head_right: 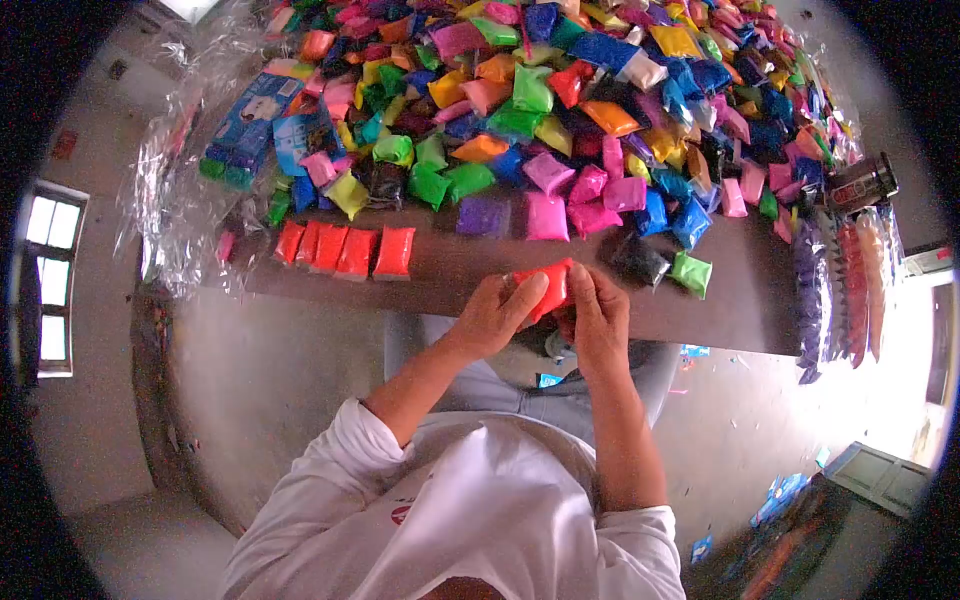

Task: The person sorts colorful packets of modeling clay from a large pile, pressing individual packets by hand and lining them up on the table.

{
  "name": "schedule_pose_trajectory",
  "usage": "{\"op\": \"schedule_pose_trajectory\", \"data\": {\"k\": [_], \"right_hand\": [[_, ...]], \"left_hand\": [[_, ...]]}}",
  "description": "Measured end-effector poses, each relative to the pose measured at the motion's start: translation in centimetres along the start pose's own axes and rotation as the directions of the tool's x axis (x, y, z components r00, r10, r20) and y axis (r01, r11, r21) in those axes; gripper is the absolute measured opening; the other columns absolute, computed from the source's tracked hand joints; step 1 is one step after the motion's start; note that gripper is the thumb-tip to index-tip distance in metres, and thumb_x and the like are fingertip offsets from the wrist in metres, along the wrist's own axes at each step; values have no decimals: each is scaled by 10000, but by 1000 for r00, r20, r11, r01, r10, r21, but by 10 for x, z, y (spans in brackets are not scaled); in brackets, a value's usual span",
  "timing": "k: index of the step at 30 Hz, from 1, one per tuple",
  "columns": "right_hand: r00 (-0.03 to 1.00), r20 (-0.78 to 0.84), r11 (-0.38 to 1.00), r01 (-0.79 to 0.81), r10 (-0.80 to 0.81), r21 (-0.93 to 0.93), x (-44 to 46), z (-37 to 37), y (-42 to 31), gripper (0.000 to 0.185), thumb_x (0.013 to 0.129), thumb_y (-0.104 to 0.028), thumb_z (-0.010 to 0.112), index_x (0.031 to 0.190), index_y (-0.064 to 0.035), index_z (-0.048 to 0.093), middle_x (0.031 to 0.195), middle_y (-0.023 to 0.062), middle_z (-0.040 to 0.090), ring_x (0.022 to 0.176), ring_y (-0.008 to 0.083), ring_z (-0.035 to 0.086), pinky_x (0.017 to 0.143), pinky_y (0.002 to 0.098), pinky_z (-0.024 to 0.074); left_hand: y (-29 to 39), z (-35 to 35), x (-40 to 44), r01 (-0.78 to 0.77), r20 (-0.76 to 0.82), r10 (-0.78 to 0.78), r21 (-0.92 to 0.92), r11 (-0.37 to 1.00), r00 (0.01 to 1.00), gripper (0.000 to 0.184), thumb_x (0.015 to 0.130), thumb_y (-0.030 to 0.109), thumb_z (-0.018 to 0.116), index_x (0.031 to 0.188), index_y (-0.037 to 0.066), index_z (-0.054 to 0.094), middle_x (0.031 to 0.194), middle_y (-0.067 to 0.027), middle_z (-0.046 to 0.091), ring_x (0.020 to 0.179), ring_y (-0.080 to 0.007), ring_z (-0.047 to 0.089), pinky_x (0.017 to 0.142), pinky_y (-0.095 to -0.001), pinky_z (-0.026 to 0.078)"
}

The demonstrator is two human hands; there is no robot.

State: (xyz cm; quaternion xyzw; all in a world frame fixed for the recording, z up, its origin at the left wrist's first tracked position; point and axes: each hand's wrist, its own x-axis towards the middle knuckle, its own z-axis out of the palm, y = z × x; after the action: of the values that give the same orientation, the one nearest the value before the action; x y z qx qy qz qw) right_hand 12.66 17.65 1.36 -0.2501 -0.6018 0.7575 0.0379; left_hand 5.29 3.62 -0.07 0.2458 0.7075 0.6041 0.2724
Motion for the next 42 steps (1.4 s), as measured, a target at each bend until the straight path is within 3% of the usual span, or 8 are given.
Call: {"op": "schedule_pose_trajectory", "data": {"k": [5, 7, 16, 25, 30, 34, 40, 42], "right_hand": [[995, -3, 899, -84, 95, 430, -5, 10, 1, 288, 940, -277, 510, 1068, -38, 607, 820, 7, 617, 659, 92, 582, 519, 198, 436], [997, 53, 898, -67, 48, 435, -8, 7, -1, 291, 929, -273, 532, 1080, -35, 603, 843, 2, 617, 688, 86, 578, 557, 200, 442], [978, 46, 976, 199, -204, 86, -4, 3, 11, 304, 904, -238, 587, 1107, -12, 605, 885, -8, 627, 725, 53, 540, 627, 202, 438], [992, 115, 886, -15, -44, 463, -6, -3, 0, 275, 921, -207, 551, 1084, 10, 599, 878, -4, 602, 747, 62, 532, 644, 210, 442], [970, 92, 969, 233, -226, -76, -1, 3, -7, 262, 930, -226, 535, 1044, -4, 613, 870, -18, 587, 716, 54, 508, 605, 210, 414], [996, -6, 990, 84, -85, -111, 1, 10, -1, 267, 934, -225, 523, 1029, 8, 611, 885, -9, 583, 759, 59, 506, 646, 211, 425], [863, -169, 879, 464, -476, -109, -9, 40, 10, 252, 873, -132, 610, 1080, 8, 577, 954, 47, 596, 875, 107, 538, 779, 237, 446], [788, -163, 789, 530, -594, -312, -8, 37, 3, 303, 836, -101, 651, 1112, -9, 567, 982, 61, 600, 895, 122, 549, 800, 250, 447]], "left_hand": [[-5, 3, -2, 32, -12, -32, -41, 999, 999, 486, 934, 468, 426, 822, 25, 595, 644, -101, 557, 606, -174, 532, 568, -368, 421], [13, 5, -7, -338, -190, 355, 117, 934, 916, 499, 943, 464, 405, 853, 12, 597, 657, -139, 559, 611, -200, 548, 578, -382, 423], [0, 0, -5, -65, -47, 66, 25, 998, 997, 451, 952, 425, 421, 885, 19, 606, 637, -90, 554, 592, -164, 500, 559, -344, 412], [7, 1, -9, -137, -131, 144, 58, 989, 981, 447, 952, 421, 430, 878, 12, 597, 645, -32, 546, 614, -120, 478, 557, -320, 407], [9, 4, -7, -148, -121, 140, -62, 987, 983, 468, 945, 439, 436, 847, 14, 606, 648, -44, 558, 612, -128, 488, 563, -331, 416], [3, -4, -9, -67, -69, 72, 77, 995, 995, 494, 943, 448, 428, 836, 1, 608, 627, -101, 562, 599, -145, 518, 587, -346, 432], [-2, 4, -17, -384, -226, 467, 328, 863, 855, 453, 946, 389, 438, 835, -19, 600, 575, -144, 522, 542, -203, 516, 554, -382, 411], [5, 0, -17, -208, -195, 255, 233, 950, 947, 442, 949, 369, 436, 832, -26, 594, 577, -149, 521, 542, -206, 516, 546, -379, 407]]}}
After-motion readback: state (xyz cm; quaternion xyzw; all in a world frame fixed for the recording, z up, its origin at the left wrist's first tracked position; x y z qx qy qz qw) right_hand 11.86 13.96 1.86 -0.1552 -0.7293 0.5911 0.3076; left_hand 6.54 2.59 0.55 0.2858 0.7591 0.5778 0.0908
